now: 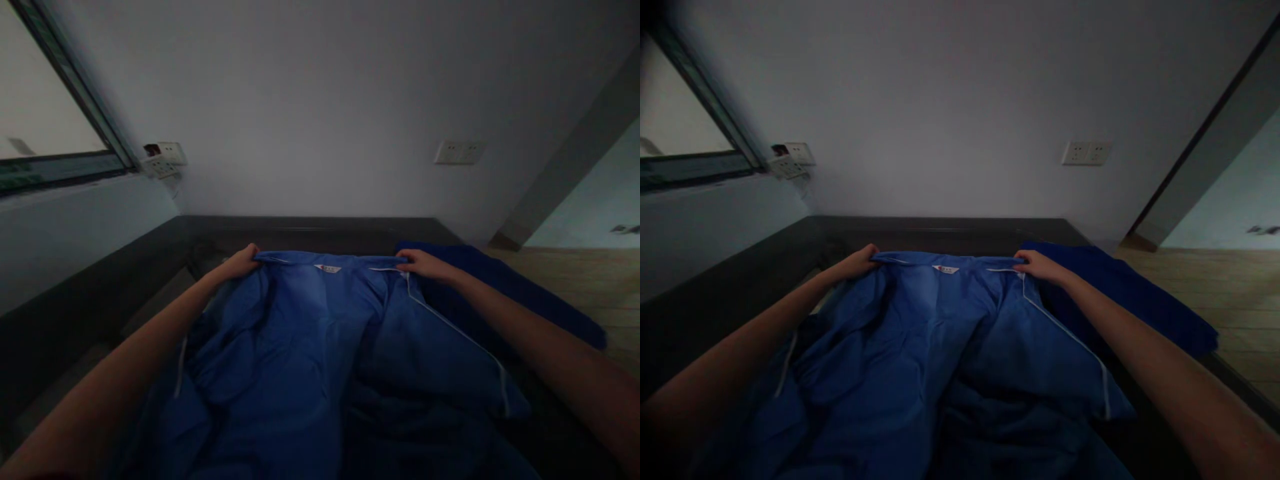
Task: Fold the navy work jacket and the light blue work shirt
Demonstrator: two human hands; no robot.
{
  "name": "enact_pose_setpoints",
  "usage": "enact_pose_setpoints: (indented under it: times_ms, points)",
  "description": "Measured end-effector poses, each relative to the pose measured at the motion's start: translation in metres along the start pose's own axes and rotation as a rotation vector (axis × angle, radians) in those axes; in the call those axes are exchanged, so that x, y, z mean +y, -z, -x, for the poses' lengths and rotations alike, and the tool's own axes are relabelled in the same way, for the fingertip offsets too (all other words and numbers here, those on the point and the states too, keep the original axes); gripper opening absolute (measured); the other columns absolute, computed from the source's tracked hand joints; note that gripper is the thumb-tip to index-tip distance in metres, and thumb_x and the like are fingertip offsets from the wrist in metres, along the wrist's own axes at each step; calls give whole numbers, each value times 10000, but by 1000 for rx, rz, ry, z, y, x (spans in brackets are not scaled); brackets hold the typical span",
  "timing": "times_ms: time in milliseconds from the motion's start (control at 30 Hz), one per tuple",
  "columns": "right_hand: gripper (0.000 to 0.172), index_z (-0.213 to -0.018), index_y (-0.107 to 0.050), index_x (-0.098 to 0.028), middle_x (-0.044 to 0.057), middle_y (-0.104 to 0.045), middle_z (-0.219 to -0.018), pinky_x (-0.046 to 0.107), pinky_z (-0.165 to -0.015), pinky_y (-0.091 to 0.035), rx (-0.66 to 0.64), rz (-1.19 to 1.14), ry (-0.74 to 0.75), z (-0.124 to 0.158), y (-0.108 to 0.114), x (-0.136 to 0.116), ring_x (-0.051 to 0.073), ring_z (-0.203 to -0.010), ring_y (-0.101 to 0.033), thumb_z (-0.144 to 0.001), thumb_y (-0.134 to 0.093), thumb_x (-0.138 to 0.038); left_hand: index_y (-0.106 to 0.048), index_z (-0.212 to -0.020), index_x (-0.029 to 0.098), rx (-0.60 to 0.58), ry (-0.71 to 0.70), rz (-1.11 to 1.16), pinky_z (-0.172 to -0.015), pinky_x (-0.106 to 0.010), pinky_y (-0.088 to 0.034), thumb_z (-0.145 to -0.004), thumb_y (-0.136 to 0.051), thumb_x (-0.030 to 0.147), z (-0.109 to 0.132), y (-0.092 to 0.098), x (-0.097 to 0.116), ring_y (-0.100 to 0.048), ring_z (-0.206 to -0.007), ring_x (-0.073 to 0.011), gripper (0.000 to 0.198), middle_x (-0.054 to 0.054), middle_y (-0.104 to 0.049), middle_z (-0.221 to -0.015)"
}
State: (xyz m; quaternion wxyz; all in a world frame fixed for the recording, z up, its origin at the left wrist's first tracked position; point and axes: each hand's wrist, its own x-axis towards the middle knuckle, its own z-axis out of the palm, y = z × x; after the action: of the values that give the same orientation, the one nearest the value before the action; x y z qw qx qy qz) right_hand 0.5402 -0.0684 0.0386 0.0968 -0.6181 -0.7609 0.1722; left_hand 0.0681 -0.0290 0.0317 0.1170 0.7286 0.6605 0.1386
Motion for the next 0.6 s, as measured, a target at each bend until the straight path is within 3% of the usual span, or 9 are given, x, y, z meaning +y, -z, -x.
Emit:
enact_pose_setpoints:
  times_ms: [133,300,467,533,600]
  points:
    - [204,-997,-641,-136,83,-690,-1019,266,-800,-471,70,144,-69,-49,1,-11,196,-931,-635,-813,-561,-176,-532,-1144,159,73,16,-137,-837,-365,-477,-836,-598,240,-42,-16,1,-620,-974,-264,325,-106,-646,-1021]
    - [287,-1156,-580,-135,199,-606,-1178,437,-907,-405,241,314,-205,-74,-28,-31,290,-1110,-555,-903,-461,-199,-414,-1311,182,275,4,-259,-991,-523,-322,-858,-484,216,-44,-41,1,-450,-1229,-355,460,-209,-495,-1295]
    - [373,-1278,-502,-154,193,-516,-1310,520,-992,-321,312,395,-204,-66,-64,-50,317,-1246,-418,-923,-451,-257,-344,-1399,173,321,-26,-279,-1029,-593,-244,-804,-526,216,-31,-58,8,-390,-1273,-376,624,-225,-421,-1368]
    - [428,-1352,-437,-183,162,-440,-1401,517,-1040,-275,329,406,-159,-52,-74,-59,310,-1301,-349,-941,-419,-303,-417,-1359,207,304,-102,-268,-1073,-563,-212,-823,-513,231,-19,-63,16,-361,-1304,-338,545,-171,-411,-1400]
    - [471,-1393,-395,-198,141,-374,-1459,488,-1060,-275,309,394,-105,-31,-86,-65,307,-1335,-305,-953,-381,-367,-499,-1293,262,252,-200,-249,-1084,-494,-260,-857,-492,278,0,-74,26,-400,-1286,-279,436,-96,-456,-1385]
